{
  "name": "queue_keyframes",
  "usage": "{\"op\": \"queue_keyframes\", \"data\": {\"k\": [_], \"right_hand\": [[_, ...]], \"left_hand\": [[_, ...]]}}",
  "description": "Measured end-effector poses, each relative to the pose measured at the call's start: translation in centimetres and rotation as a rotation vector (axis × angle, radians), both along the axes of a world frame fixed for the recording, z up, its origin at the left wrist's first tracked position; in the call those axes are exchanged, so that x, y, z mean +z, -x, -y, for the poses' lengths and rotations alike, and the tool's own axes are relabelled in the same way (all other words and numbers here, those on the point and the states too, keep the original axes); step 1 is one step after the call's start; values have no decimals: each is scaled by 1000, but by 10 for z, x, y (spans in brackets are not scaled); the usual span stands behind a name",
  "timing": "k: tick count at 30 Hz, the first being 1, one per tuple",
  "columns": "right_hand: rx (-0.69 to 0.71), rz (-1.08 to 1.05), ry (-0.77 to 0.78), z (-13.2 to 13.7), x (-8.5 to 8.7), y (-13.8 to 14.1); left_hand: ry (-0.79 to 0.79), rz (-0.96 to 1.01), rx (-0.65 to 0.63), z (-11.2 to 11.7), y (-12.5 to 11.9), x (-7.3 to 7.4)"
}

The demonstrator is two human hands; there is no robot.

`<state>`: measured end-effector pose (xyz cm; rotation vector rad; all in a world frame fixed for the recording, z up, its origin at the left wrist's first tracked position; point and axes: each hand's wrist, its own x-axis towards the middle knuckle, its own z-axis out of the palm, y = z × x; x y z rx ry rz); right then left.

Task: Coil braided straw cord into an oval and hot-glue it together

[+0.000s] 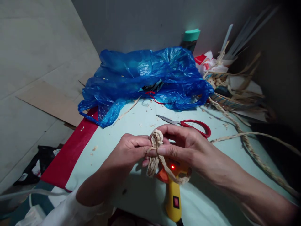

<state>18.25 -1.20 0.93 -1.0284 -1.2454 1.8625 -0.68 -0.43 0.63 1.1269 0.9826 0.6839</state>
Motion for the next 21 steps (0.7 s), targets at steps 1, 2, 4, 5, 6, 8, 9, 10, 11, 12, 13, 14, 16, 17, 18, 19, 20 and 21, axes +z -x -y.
{"op": "queue_keyframes", "data": {"k": [1,2,4,5,6,8,9,10,11,12,13,14,16,17,18,19,20,21], "right_hand": [[5,-7,17,0,-1,0],[5,-33,38,1,-1,1],[5,-105,82,1,-2,2],[2,-137,97,1,-2,2],[-1,-160,105,2,-3,2],[12,-183,98,1,-4,2],[26,-186,93,1,-4,1],[40,-191,88,1,-5,1],[58,-195,86,1,-6,1],[70,-198,90,1,-6,0],[77,-197,99,1,-7,0],[82,-194,109,1,-7,0],[92,-185,118,2,-6,0],[92,-182,121,2,-6,0],[90,-179,123,3,-6,1],[88,-179,124,4,-6,1],[84,-181,127,4,-7,1],[80,-180,130,4,-7,2]], "left_hand": [[8,7,-4,0,0,0],[13,14,-6,0,0,0],[21,20,-19,0,0,2],[27,17,-23,0,1,3],[37,13,-26,0,1,4],[63,22,-32,0,2,5],[80,33,-38,-1,2,6],[95,48,-48,-1,3,6],[108,65,-60,-2,3,6],[122,79,-72,-2,3,5],[135,92,-85,-2,4,4],[149,104,-94,-2,4,3],[176,131,-103,-2,4,1],[189,145,-103,-2,3,0],[202,158,-103,-2,3,0],[214,169,-103,-2,3,0],[221,177,-103,-2,2,1],[226,182,-103,-2,2,2]]}}
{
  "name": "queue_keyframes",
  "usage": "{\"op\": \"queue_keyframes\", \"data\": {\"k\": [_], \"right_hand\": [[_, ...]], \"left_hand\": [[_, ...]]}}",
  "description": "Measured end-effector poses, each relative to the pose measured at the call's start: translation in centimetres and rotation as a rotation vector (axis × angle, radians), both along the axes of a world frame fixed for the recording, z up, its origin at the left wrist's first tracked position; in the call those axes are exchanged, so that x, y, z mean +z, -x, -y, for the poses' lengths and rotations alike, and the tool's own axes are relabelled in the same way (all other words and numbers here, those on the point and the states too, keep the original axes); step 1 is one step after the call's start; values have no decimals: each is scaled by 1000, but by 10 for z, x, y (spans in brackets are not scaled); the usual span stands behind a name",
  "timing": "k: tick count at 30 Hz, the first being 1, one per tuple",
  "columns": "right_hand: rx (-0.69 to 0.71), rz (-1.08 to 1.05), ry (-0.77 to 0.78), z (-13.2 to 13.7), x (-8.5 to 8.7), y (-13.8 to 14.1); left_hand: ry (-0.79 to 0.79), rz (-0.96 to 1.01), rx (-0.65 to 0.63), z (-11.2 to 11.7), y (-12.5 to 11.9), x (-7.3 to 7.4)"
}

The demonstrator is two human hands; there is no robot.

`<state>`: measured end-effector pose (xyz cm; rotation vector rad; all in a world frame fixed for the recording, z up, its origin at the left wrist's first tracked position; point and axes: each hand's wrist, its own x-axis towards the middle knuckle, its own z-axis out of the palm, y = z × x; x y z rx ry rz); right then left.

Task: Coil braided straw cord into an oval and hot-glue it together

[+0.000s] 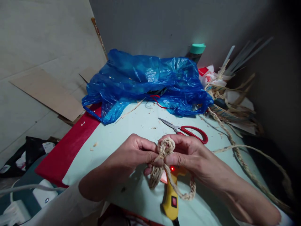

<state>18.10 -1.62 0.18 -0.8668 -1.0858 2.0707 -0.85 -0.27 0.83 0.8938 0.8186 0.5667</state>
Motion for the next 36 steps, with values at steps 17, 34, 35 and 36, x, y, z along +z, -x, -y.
{"op": "queue_keyframes", "data": {"k": [17,34,35,36], "right_hand": [[-281,-9,-265,-10,9,-12],[-445,-54,-461,-9,-4,-11],[-449,-58,-456,-9,-4,-11],[-453,-63,-449,-8,-4,-10]], "left_hand": [[-192,114,122,2,-3,-4],[-1246,-630,337,16,-39,8],[-1330,-645,362,16,-40,6],[-1398,-655,381,16,-40,5]]}}
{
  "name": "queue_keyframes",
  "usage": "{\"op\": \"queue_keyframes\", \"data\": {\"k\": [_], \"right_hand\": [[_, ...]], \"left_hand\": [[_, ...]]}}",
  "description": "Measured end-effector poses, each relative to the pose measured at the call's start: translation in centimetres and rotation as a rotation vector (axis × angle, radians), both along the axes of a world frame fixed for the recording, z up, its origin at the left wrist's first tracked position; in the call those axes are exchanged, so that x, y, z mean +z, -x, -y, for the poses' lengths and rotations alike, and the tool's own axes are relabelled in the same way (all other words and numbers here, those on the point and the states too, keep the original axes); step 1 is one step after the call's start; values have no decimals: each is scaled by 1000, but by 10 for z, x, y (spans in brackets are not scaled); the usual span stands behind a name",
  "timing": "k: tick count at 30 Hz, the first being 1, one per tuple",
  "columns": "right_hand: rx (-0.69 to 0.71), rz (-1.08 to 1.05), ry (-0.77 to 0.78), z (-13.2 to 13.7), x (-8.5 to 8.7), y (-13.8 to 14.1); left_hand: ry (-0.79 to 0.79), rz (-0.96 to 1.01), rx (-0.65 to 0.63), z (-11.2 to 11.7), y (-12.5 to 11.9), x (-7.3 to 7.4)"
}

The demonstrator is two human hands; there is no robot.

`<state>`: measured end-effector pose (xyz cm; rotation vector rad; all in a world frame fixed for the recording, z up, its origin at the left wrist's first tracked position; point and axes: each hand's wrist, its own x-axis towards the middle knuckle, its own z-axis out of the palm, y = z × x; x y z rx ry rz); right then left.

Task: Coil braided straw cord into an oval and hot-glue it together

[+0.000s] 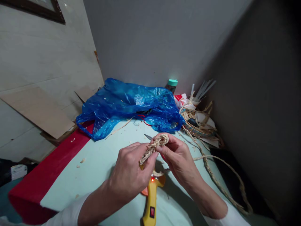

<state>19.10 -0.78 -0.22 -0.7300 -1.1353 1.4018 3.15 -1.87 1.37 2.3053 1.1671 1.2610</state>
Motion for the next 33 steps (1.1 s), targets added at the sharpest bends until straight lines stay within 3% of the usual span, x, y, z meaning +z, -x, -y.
{"op": "queue_keyframes", "data": {"k": [6,18,22,28,30,33], "right_hand": [[-11,-39,7,0,-4,6],[71,49,7,-3,3,-5],[-109,295,-197,-2,13,-14],[-451,881,-817,6,18,-10],[-491,891,-865,8,18,-7],[-482,707,-745,13,21,-8]], "left_hand": [[-171,-48,29,-1,-2,-2],[-143,-57,104,-3,1,-6],[-225,-87,171,-5,3,-5],[-310,-147,128,-3,0,-8],[-337,-145,110,-2,-2,-9],[-317,-142,102,-3,-2,-10]]}}
